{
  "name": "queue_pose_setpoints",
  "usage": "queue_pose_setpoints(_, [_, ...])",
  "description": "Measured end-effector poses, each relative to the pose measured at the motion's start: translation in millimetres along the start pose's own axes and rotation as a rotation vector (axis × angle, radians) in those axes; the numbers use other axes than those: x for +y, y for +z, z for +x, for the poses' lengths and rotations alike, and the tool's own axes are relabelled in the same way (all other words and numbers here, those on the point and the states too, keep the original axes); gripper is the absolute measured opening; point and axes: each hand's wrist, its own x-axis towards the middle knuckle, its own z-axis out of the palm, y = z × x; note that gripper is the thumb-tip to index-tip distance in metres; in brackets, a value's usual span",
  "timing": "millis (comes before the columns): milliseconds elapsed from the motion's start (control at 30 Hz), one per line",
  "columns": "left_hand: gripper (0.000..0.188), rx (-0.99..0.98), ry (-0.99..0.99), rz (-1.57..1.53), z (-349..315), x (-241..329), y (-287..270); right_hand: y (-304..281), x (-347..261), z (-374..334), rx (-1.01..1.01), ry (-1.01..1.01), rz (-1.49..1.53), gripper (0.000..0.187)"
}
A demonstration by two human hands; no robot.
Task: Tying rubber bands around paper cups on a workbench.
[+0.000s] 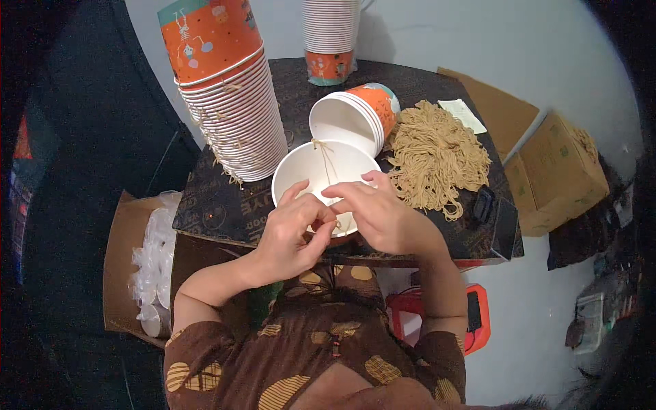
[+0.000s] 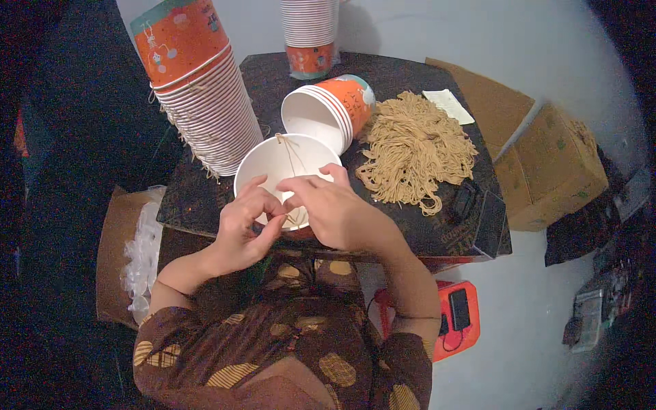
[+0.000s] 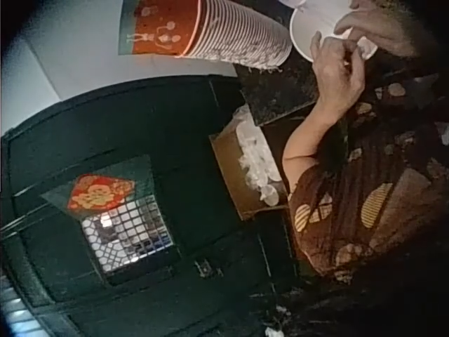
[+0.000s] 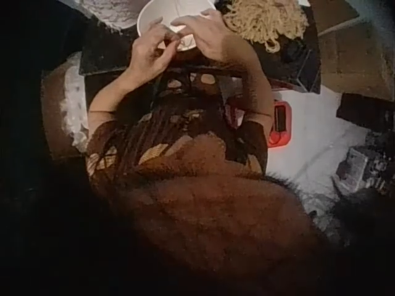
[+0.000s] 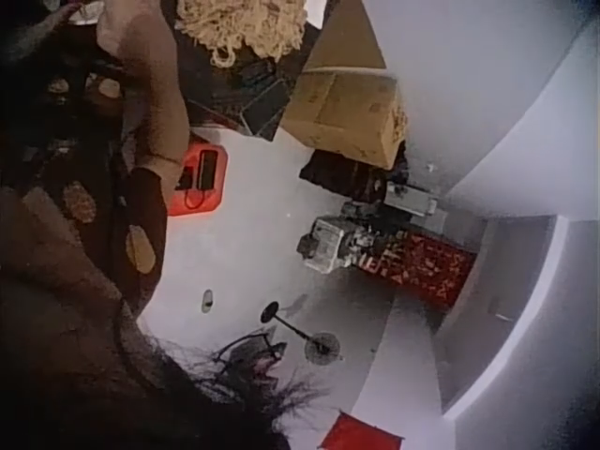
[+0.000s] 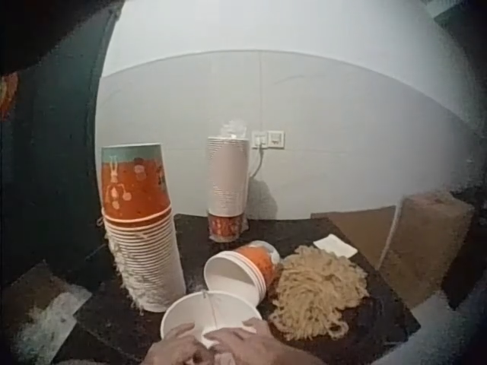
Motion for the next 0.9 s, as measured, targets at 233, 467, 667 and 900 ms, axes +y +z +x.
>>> queue_pose_setpoints(233, [0.013,0.010,-0.022,-0.011,-0.3,0.4,0.0,-12.4,7.6,5.7,-0.146,-0.063,0.093,0.041])
queue_pose_setpoints(467, [0.011,0.030,-0.050,0.004,-1.0,-0.3,0.6,-14.4,2.7,1.1,-0.003,-0.005,0.133,0.025])
queue_pose_setpoints(667, [0.010,-0.021,-0.145,0.042,4.1,3.6,-0.7,-15.8,4.5,-7.7,0.158,-0.086,-0.072,0.021])
queue_pose_setpoints(900, [0.008,-0.067,-0.171,0.088,4.4,3.7,-0.7,-8.8,-9.6,-11.4,0.219,-0.127,-0.215,0.012])
